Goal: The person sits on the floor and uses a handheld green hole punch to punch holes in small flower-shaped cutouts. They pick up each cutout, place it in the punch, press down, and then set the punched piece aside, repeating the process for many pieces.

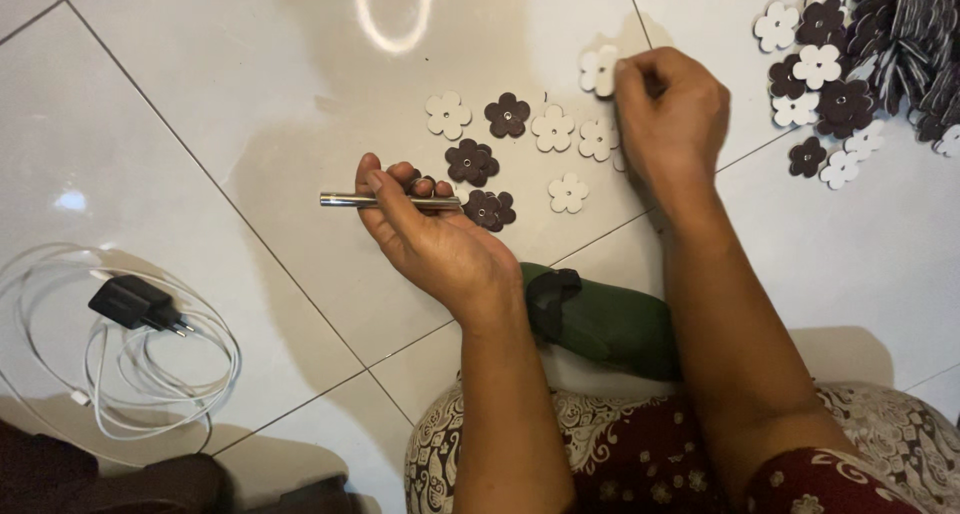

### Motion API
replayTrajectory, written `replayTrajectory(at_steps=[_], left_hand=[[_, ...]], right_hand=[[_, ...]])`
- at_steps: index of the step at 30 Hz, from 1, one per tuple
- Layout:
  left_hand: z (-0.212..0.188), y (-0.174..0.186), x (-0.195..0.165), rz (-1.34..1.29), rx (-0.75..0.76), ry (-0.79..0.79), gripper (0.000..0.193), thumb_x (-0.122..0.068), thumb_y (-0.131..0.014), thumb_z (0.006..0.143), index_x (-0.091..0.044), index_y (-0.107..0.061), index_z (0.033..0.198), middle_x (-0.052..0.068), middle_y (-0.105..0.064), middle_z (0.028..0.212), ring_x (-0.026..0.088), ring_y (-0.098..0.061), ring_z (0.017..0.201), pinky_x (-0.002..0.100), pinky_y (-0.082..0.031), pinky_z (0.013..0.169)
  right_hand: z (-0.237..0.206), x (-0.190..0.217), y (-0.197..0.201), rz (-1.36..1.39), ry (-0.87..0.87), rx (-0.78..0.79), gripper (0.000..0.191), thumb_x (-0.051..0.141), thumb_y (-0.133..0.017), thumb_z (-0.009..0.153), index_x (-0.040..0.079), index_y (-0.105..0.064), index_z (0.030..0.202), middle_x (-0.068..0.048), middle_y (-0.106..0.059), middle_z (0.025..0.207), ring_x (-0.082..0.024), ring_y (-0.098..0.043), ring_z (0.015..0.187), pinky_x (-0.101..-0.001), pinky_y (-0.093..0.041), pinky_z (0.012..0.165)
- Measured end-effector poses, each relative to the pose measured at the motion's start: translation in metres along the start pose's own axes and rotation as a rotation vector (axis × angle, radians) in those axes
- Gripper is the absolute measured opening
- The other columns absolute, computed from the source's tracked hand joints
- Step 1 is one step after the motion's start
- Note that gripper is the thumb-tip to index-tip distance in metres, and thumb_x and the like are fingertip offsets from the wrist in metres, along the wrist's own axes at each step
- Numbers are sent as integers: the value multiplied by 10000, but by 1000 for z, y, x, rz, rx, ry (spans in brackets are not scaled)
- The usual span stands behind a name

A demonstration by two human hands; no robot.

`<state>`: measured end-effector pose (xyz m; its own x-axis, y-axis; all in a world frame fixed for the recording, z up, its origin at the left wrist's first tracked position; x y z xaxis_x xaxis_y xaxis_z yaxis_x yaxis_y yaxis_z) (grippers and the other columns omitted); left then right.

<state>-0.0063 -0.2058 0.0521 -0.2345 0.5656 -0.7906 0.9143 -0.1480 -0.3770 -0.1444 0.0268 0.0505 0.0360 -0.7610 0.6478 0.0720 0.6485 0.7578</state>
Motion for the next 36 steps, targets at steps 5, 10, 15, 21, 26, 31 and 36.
replayTrajectory(at_steps=[5,10,15,21,26,31,36], left_hand=[[-1,1,2,-16,-3,31,351,-276,-550,1052,-21,-557,1292,13,-501,963,88,-443,795,252,-437,734],[0,0,3,-36,-3,30,344,-272,-546,1052,-23,-555,1291,17,-501,976,82,-445,800,252,-442,737],[1,0,-1,-43,1,3,329,-256,-546,1061,-15,-555,1285,19,-500,976,87,-444,805,251,-433,734],[4,7,-9,-84,-43,-37,317,-240,-544,1058,-19,-551,1284,16,-503,953,92,-446,801,246,-416,722],[6,7,-11,-84,-39,-29,325,-252,-533,1064,-12,-550,1282,16,-497,943,94,-438,785,254,-419,715],[8,7,-12,-64,-47,-8,327,-247,-535,1058,-11,-553,1283,15,-492,946,89,-435,790,250,-422,720],[8,9,-12,-33,-53,15,326,-248,-522,1054,-16,-556,1282,13,-486,946,85,-435,787,247,-427,712]], right_hand=[[-8,-1,11,-176,121,-114,138,122,-773,969,30,-735,1065,-92,-700,963,-209,-682,821,-348,-524,724],[-29,57,-22,-153,451,10,281,129,-840,957,48,-716,1195,-88,-656,1081,-275,-609,1030,-426,-454,938],[-31,88,-51,-81,431,173,403,192,-890,827,33,-727,1160,-112,-616,1044,-287,-565,971,-420,-448,868],[-21,77,-52,60,231,218,186,110,-852,917,62,-680,970,-48,-626,1075,-235,-581,1042,-367,-488,909],[-19,91,-37,-156,454,78,219,102,-876,884,65,-713,1025,-78,-653,1118,-285,-565,1051,-413,-444,937],[-49,112,-56,-100,519,180,319,241,-907,823,89,-750,1055,-83,-650,1099,-271,-570,1036,-425,-431,922],[-64,122,-71,-15,455,301,350,221,-898,789,81,-751,1074,-76,-654,1086,-257,-565,1003,-401,-454,893]])
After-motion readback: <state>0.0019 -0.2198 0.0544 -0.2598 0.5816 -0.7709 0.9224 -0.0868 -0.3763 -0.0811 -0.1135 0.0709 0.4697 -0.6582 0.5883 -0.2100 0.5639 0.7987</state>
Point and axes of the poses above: each hand's wrist, its own z-axis towards the middle knuckle, its own y-axis out of the back of the hand, x = y × z, the point moved 8 cm from there along z, towards the middle knuckle
